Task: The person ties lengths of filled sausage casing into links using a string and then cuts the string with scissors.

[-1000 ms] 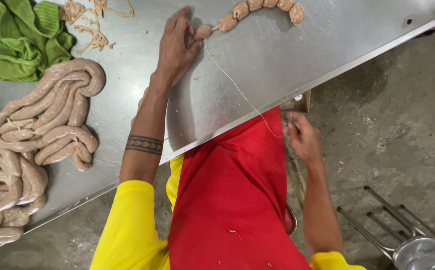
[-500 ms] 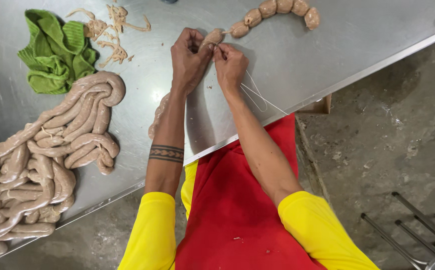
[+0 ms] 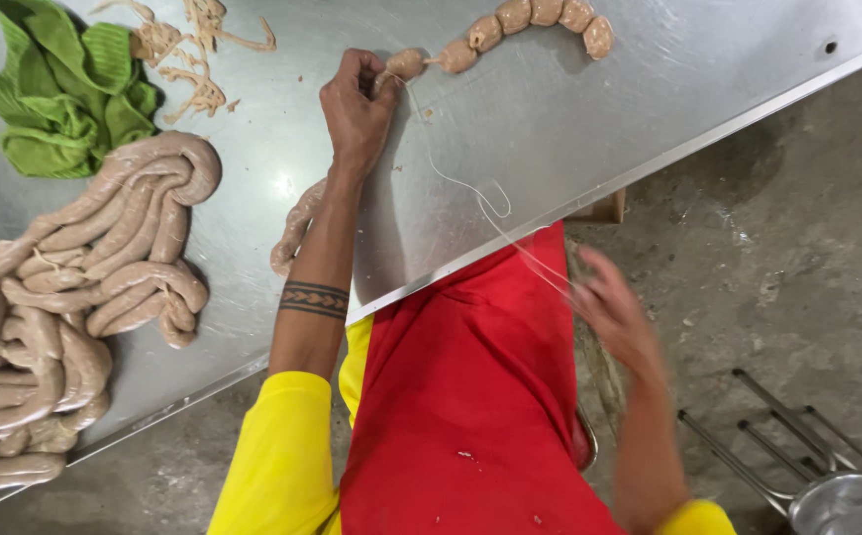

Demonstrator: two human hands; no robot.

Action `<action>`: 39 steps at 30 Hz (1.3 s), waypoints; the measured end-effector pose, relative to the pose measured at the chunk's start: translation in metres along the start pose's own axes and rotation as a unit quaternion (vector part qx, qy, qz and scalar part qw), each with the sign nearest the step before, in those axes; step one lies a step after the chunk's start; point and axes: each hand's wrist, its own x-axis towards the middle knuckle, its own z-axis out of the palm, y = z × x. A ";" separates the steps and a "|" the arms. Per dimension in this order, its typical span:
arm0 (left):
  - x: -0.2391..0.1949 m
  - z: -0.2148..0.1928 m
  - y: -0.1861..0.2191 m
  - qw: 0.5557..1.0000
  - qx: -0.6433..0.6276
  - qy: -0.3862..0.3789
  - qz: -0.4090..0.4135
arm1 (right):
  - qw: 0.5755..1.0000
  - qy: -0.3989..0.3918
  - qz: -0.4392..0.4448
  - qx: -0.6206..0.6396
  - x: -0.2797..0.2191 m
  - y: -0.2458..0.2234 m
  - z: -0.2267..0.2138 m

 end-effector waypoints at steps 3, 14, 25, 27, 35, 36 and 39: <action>0.002 0.002 -0.002 1.000 0.030 -0.004 0.000 | 0.986 0.053 0.120 -0.106 -0.105 0.048 -0.115; -0.025 0.014 -0.025 0.862 0.331 -0.195 0.331 | 0.968 -0.075 -0.202 -0.124 -0.218 0.050 -0.095; -0.016 -0.026 -0.002 0.905 0.245 -0.207 0.281 | 0.672 0.206 -0.360 0.614 -0.042 0.102 -0.204; -0.027 -0.036 -0.001 0.921 0.220 -0.188 0.262 | 0.758 0.121 -0.410 0.492 0.039 0.026 -0.225; -0.042 -0.021 -0.028 0.997 0.030 -0.060 0.035 | 0.458 0.167 -0.464 -0.740 0.356 -0.148 0.030; -0.039 -0.019 -0.028 0.998 0.022 -0.051 0.016 | 0.469 0.126 -0.314 -0.816 0.347 -0.139 0.113; -0.039 -0.020 -0.026 0.994 -0.022 -0.030 -0.104 | 0.655 -0.049 -0.230 -0.718 0.222 -0.111 0.267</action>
